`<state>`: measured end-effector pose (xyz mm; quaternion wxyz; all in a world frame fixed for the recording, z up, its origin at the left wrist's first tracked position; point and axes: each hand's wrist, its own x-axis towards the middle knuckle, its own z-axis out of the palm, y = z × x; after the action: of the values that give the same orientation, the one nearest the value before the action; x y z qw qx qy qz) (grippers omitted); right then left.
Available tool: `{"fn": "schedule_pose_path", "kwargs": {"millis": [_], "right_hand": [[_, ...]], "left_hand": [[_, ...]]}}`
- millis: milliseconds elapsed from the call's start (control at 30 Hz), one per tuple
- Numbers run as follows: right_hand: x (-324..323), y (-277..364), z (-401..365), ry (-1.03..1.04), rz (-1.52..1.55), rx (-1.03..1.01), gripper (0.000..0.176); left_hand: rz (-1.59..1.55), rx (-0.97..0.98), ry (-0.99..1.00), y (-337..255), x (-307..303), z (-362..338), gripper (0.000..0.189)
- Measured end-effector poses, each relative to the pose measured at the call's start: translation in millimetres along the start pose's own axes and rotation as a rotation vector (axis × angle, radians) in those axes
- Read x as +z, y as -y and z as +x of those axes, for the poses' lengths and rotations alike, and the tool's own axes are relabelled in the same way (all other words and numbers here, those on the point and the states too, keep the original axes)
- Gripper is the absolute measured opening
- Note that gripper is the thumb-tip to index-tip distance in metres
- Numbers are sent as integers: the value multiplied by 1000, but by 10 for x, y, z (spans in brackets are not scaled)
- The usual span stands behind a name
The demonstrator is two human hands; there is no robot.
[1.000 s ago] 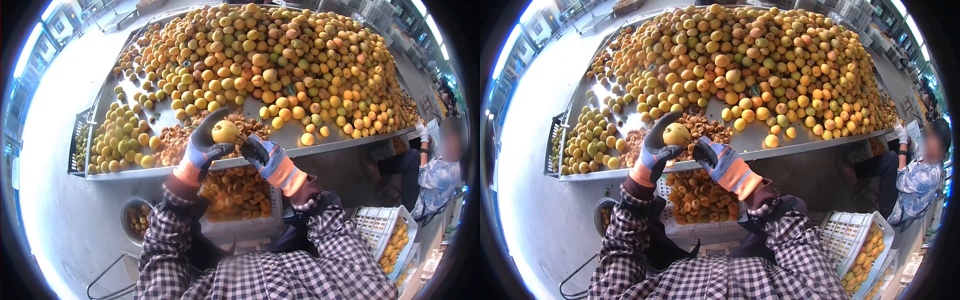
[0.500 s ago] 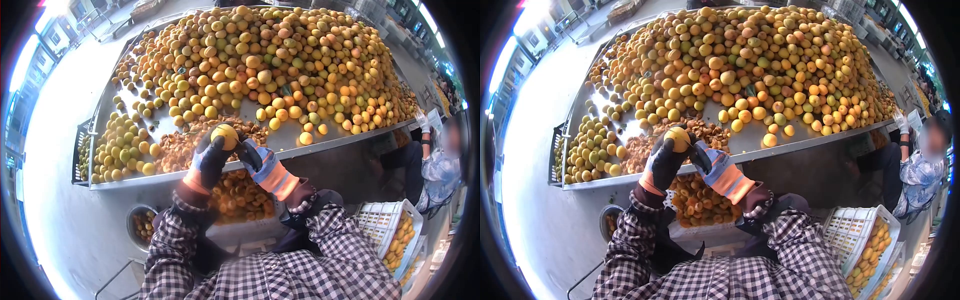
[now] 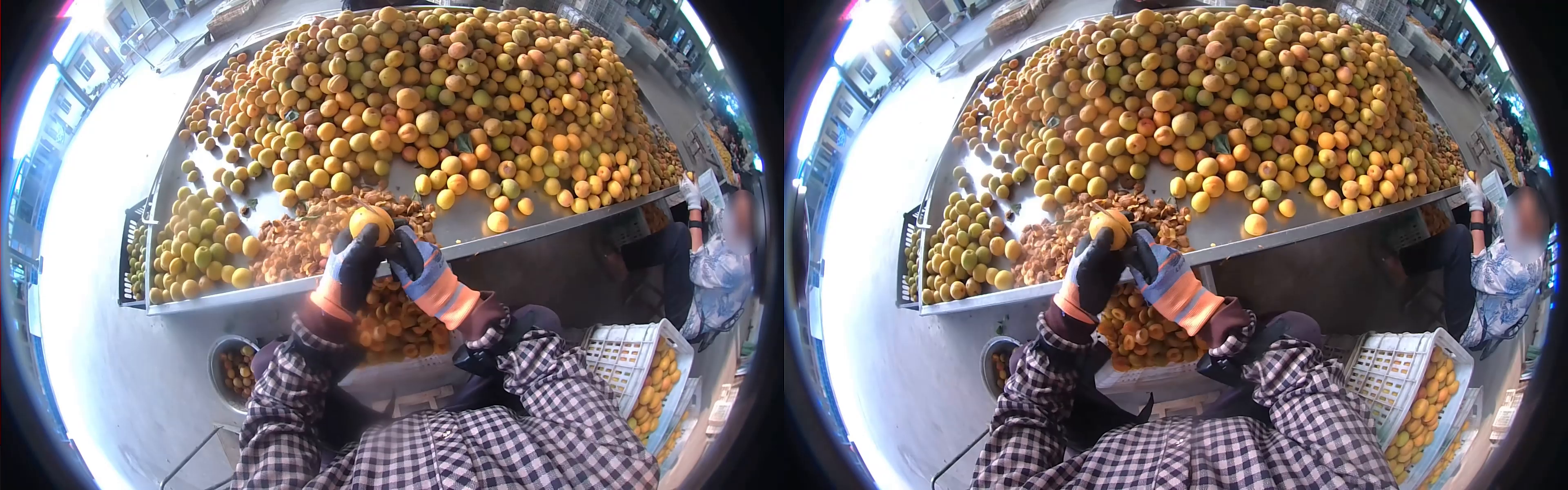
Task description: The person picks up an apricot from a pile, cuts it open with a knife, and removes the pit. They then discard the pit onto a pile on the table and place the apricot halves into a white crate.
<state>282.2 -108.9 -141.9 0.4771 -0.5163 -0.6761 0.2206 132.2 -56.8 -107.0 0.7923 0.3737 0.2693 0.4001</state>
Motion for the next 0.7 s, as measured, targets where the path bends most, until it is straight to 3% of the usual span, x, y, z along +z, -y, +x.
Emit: {"fn": "schedule_pose_path", "kwargs": {"millis": [33,100,133,233,267,333,367,467,500,533,600,700], "right_hand": [[-28,-15,4,39,-6,50,33],[-89,38,22,40,-25,47,26],[-119,87,36,40,-43,42,20],[-148,152,42,90,6,114,24],[-128,163,37,90,7,115,24],[-34,212,18,41,13,65,26],[81,55,-26,115,36,146,25],[88,122,-10,102,30,144,25],[71,119,6,103,30,142,25],[35,104,23,92,-23,139,24],[-17,103,47,81,-77,138,24],[-35,125,70,82,-84,81,21]], "left_hand": [[0,0,0,-43,-45,27,52],[505,176,9,-105,-119,88,55],[503,175,7,-107,-119,97,55],[479,356,-45,-79,-36,69,44],[479,355,-45,-7,-13,68,44],[123,179,-172,118,33,75,50],[-134,-31,-236,180,70,65,62],[-140,-118,-125,40,83,22,64],[-20,-97,36,-18,-23,62,65],[-21,-97,36,-24,-75,80,65],[295,85,-91,-41,-128,99,64],[468,191,-81,-122,-120,109,58]]}}
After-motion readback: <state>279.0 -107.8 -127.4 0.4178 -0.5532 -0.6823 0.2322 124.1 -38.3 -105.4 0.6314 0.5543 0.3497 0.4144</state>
